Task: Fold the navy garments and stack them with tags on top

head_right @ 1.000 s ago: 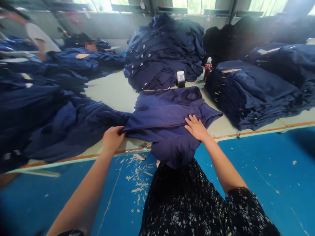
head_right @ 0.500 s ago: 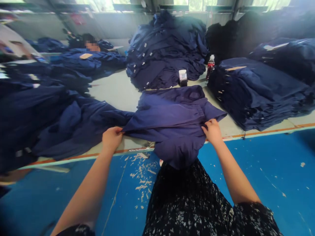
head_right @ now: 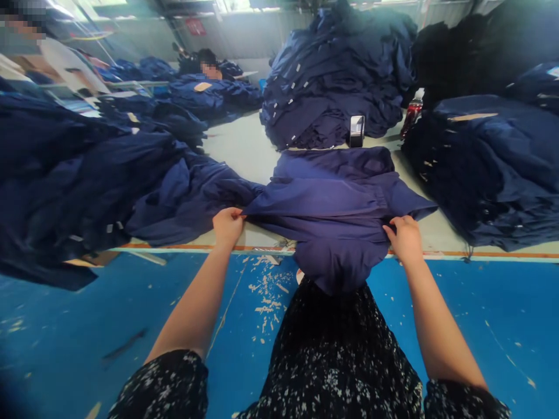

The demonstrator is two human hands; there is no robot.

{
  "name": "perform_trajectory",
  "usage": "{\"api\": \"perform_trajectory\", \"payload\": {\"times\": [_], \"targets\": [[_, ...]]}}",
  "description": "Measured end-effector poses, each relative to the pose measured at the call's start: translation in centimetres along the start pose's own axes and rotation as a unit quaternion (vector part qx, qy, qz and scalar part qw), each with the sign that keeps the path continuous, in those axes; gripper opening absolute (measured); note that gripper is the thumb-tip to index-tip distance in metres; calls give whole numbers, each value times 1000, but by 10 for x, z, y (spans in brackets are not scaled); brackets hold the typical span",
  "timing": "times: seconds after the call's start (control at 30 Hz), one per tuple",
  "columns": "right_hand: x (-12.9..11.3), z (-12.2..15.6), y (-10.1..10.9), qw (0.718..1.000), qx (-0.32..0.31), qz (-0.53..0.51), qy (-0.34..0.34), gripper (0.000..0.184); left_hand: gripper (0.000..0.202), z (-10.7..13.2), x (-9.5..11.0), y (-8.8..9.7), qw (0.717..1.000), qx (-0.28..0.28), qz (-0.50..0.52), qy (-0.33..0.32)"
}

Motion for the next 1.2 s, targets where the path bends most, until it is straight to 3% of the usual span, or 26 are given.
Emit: {"api": "perform_trajectory", "payload": {"times": [0.17, 0.23, 0.3, 0.37, 0.47, 0.57, 0.63, 0.7, 0.83, 1.03, 1.2], "targets": [[-1, -5, 9, 998, -54, -24, 27, 29, 30, 0, 1, 7, 999, -28, -23, -20], [-2, -15, 16, 996, -76, -29, 38, 28, 35, 2, 11, 16, 999, -5, -24, -32], [-7, -33, 23, 995, -78, -26, 52, 29, 39, 7, 38, 22, 996, 32, -25, -78], [-19, -57, 22, 994, -80, -22, 73, 32, 37, 16, 80, 17, 987, 29, -15, -158], [-41, -94, 2, 985, -120, -28, 118, 39, 39, 26, 146, -13, 965, -43, -12, -257], [-52, -113, -31, 966, -201, -31, 162, 53, 48, 26, 186, -51, 948, -122, -73, -285], [-46, -112, -52, 950, -260, -23, 171, 62, 64, 22, 188, -72, 942, -166, -144, -254], [-36, -107, -66, 941, -289, -16, 174, 66, 78, 20, 176, -87, 939, -199, -193, -201], [-22, -100, -76, 946, -272, -13, 174, 65, 82, 22, 155, -97, 951, -175, -204, -155], [-27, -104, -71, 942, -285, -19, 175, 64, 77, 22, 157, -95, 950, -180, -202, -157], [-47, -96, -47, 938, -256, -32, 230, 60, 60, 53, 168, -68, 940, -159, -154, -259]]}}
Point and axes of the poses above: each hand's wrist, its own z-axis away from the middle knuckle, its own y-axis out of the back of the hand, x = y × z, the point moved 7 cm from there along -z, towards the middle knuckle, and after that the axes turned 12 degrees about y, right-handed, at the moved point
